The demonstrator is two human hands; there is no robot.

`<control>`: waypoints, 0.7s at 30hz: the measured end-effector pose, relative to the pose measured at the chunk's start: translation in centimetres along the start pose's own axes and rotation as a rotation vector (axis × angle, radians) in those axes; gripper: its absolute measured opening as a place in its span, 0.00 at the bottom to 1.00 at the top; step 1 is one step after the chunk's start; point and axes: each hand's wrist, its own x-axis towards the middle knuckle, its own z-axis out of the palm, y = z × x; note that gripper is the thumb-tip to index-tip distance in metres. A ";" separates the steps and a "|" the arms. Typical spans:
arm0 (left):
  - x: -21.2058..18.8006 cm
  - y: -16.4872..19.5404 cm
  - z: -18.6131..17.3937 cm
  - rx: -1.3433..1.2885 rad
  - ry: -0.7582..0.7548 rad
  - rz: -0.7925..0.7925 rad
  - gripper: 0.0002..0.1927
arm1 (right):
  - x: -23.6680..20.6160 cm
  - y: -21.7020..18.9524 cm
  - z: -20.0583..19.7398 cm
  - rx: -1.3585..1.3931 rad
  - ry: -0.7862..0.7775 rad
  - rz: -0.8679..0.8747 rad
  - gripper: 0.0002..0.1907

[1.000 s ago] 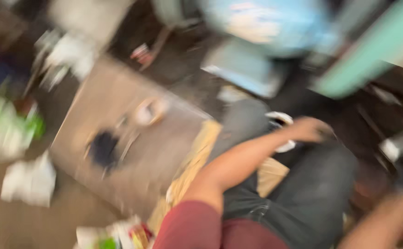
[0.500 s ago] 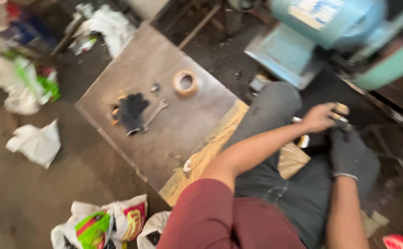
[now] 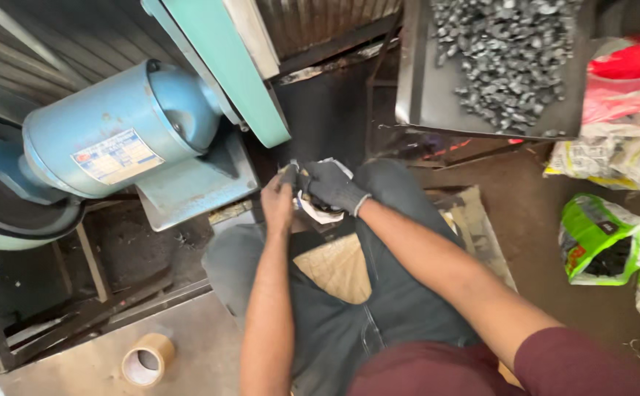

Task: The person sits on the floor at a bench grinder and grinds small metal pieces against the spinning wheel, producing sparks, then places the ground pieces into a metal tray filled with similar finished pieces. They repeat the grind-and-place cycle, occasionally picking up new pieces from a container.

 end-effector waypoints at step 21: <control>-1.7 0.9 -1.0 -0.042 -0.103 0.002 0.06 | -1.1 1.4 -2.9 0.539 -0.054 -0.139 0.23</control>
